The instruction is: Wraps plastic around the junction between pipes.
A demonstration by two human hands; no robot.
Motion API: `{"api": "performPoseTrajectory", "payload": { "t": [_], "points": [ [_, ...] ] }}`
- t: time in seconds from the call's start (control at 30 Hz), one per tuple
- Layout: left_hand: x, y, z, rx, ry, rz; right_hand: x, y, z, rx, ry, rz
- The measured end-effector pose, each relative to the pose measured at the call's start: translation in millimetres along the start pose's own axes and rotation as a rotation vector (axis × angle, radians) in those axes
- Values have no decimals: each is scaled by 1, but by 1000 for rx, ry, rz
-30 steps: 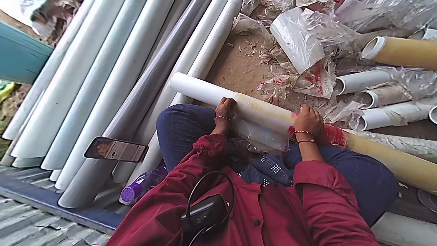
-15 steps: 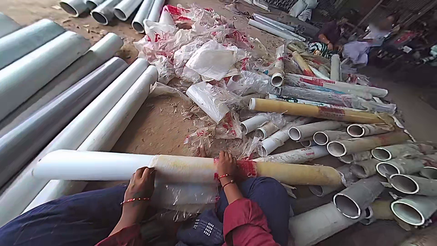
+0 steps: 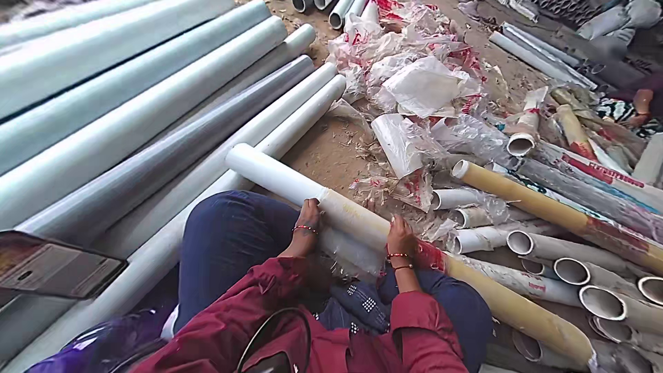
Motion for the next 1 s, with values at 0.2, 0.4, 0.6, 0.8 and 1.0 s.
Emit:
{"api": "performPoseTrajectory", "payload": {
  "t": [0.2, 0.4, 0.6, 0.8, 1.0],
  "points": [
    [17, 8, 7, -3, -241, -28, 83, 15, -2, 303, 95, -285],
    [9, 8, -10, 169, -250, -114, 147, 49, 0, 633, -227, -402],
    [5, 9, -14, 238, -282, -131, 170, 59, 4, 705, -348, -483],
    [0, 7, -25, 292, -272, -178, 177, 59, 7, 712, -392, -525],
    [1, 4, -26, 271, -315, -179, 188, 62, -3, 827, -544, -549]
  ]
}}
Point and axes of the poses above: each hand's wrist, its own y-axis towards the middle knuckle, its own z-axis out of the palm, x = y × z, the point moved 1 cm from there along y, towards the middle knuckle, and after that the axes turned 5 degrees about -z, right-handed, at the moved point
